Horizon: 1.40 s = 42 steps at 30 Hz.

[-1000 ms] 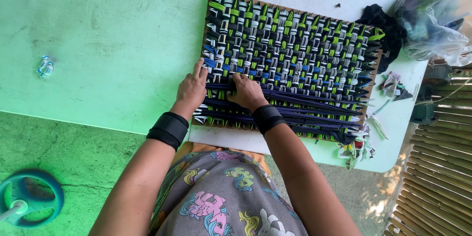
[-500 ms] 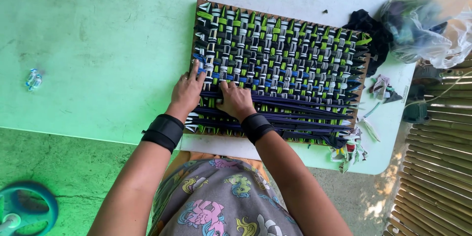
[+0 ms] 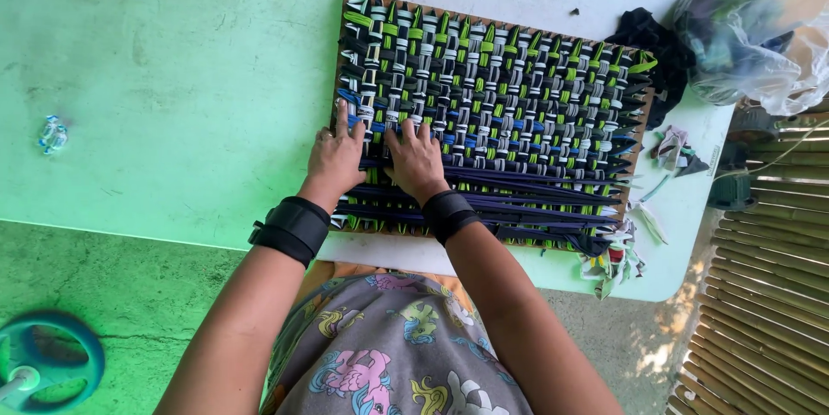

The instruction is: The person weaves fabric strips onto a wooden frame by hand, pulling and passing blue strips through the frame to create a mat.

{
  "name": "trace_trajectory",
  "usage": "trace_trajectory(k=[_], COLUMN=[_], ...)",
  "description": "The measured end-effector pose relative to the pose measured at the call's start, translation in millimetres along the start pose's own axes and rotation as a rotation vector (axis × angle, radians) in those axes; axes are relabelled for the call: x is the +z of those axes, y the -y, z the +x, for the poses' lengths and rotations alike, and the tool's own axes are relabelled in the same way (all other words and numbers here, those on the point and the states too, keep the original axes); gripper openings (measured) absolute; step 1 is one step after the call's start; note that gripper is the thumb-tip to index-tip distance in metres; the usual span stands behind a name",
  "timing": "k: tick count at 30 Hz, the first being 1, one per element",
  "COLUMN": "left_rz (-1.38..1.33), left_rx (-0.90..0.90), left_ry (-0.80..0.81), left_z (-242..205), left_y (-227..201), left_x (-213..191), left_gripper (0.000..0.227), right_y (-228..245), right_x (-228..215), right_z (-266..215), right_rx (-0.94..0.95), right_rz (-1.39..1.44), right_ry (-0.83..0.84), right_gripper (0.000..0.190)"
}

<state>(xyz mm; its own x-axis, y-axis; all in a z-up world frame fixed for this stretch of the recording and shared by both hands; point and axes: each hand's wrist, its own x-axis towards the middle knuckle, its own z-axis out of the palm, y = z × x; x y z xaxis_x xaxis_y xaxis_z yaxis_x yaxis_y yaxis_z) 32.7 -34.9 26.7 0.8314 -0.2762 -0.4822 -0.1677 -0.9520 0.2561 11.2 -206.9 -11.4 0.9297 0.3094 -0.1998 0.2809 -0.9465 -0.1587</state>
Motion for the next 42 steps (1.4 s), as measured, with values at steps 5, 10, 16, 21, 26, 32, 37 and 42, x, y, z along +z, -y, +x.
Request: trace_trajectory(k=[5, 10, 16, 21, 26, 32, 37, 42], left_rz=[0.161, 0.132, 0.141, 0.114, 0.096, 0.119, 0.123, 0.045], left_rx=[0.011, 0.004, -0.003, -0.017, -0.015, -0.006, 0.001, -0.032], left_ry=[-0.150, -0.138, -0.160, -0.111, -0.108, -0.076, -0.111, -0.069], left_z=[33.2, 30.1, 31.3, 33.4, 29.9, 29.7, 31.0, 24.7], left_y=[15.1, 11.4, 12.7, 14.5, 11.4, 12.1, 12.0, 10.3], left_x=[65.4, 57.2, 60.5, 57.2, 48.6, 46.1, 47.3, 38.9], left_gripper=[0.063, 0.055, 0.057, 0.065, 0.068, 0.069, 0.064, 0.070], right_y=[-22.8, -49.6, -31.8, -23.9, -23.7, -22.2, -18.6, -20.5], right_x=[-13.3, 1.8, -13.3, -22.0, -20.5, -2.3, -1.3, -19.3], right_z=[-10.9, -24.8, -29.7, -29.8, -30.5, -32.0, -25.2, -23.1], right_rx=[-0.041, -0.044, 0.032, 0.070, 0.054, 0.015, 0.086, 0.099], right_rz=[0.150, 0.145, 0.099, 0.073, 0.040, -0.015, -0.025, -0.041], right_ry=[0.035, 0.136, 0.139, 0.155, 0.134, 0.074, 0.089, 0.183], right_gripper=[0.067, 0.051, 0.068, 0.076, 0.075, 0.069, 0.074, 0.087])
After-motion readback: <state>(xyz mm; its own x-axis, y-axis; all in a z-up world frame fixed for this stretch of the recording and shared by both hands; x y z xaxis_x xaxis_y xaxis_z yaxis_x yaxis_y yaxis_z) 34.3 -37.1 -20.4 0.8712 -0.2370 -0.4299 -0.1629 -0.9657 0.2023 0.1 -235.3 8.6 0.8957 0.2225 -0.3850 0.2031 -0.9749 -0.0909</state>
